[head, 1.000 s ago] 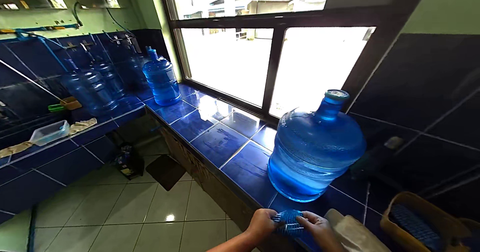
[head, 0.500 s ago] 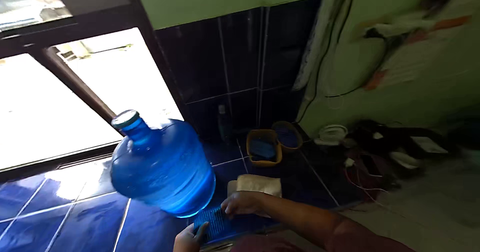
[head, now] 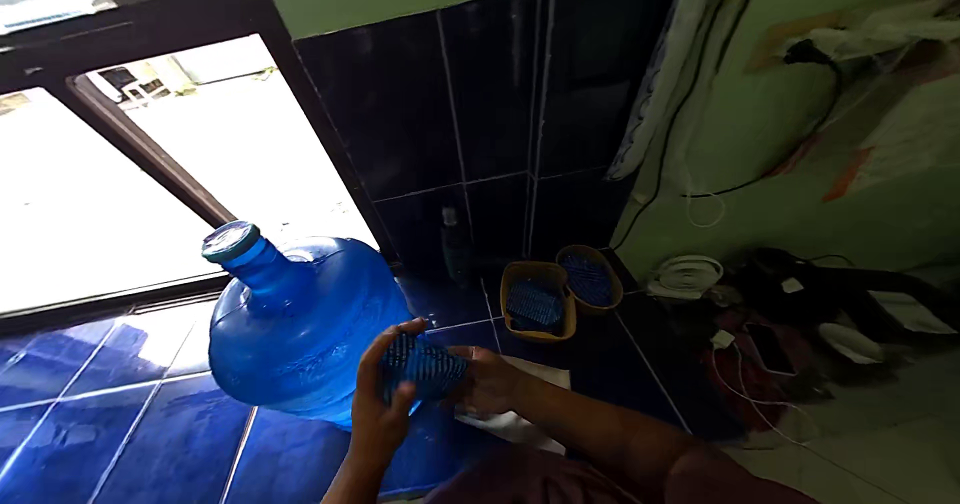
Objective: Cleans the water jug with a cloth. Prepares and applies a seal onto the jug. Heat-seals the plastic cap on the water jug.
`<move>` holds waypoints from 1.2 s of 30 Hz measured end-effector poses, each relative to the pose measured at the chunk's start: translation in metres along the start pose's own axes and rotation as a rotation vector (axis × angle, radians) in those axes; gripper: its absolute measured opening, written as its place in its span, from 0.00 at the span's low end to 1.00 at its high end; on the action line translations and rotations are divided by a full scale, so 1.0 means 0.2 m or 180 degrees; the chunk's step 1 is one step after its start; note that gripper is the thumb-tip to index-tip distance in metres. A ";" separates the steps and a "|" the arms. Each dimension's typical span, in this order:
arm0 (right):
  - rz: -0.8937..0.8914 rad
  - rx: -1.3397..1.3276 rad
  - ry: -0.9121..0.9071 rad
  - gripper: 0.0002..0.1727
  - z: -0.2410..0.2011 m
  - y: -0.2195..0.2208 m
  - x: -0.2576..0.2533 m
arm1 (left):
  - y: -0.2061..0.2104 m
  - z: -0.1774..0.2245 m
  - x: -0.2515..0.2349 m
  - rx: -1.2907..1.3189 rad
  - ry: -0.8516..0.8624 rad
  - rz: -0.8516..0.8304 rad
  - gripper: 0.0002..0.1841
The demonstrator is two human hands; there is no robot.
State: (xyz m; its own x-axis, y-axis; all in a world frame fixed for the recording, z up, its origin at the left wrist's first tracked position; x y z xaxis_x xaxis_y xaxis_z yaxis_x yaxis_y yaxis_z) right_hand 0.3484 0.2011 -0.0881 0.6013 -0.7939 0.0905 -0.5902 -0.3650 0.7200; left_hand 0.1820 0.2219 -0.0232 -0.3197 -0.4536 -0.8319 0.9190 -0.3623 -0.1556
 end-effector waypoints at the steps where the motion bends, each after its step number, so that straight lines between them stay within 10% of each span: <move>1: 0.0208 0.0271 -0.0315 0.13 -0.08 0.03 -0.01 | -0.03 0.02 -0.07 -0.0152 0.0186 0.0192 0.19; 5: 0.1787 0.2614 -0.1280 0.14 -0.54 -0.35 -0.15 | -0.46 0.20 -0.36 -0.0912 0.0417 0.1289 0.13; 8: 0.2972 0.4312 0.0011 0.26 -0.78 -0.90 -0.32 | -0.82 0.28 -0.54 -0.1135 -0.0136 0.2244 0.18; 12: 0.3022 0.5047 0.2002 0.47 -0.81 -1.30 -0.50 | -1.04 0.15 -0.73 -0.0391 -0.1402 0.3158 0.19; 15: 0.3031 0.5182 0.2693 0.45 -0.74 -1.36 -0.62 | -1.04 0.09 -0.85 -0.0154 -0.1959 0.2703 0.21; 19: 0.3219 0.5099 0.2160 0.34 -0.71 -1.37 -0.68 | -0.98 0.10 -1.01 -0.0459 -0.2227 0.1079 0.22; 24: 0.2911 0.5134 0.1040 0.42 -0.86 -0.95 -0.60 | -0.90 0.15 -1.04 -0.1153 -0.1232 -0.1127 0.32; 31: 0.2945 0.5229 -0.1904 0.37 -1.22 -0.04 -0.07 | -0.74 0.00 -0.78 -0.1954 -0.1177 0.0915 0.57; 36: 0.2955 0.5330 -0.2659 0.58 -1.40 0.36 0.20 | -0.83 -0.13 -0.76 -0.0673 -0.1287 0.0563 0.56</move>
State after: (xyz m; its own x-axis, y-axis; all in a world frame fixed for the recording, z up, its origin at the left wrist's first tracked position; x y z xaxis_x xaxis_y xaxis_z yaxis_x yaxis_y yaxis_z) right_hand 0.4812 0.2787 0.1606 -0.1389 -0.7636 -0.6306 -0.6011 0.5711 -0.5591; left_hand 0.0834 0.3716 0.1152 -0.1801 -0.7883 -0.5884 0.9806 -0.0968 -0.1704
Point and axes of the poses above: each hand's wrist, its own x-axis away from the middle knuckle, its own y-axis out of the palm, z = x × y, the point moved 2 cm from there along -x, towards the middle knuckle, and after that the axes turned 13 degrees about y, right-handed, at the moved point
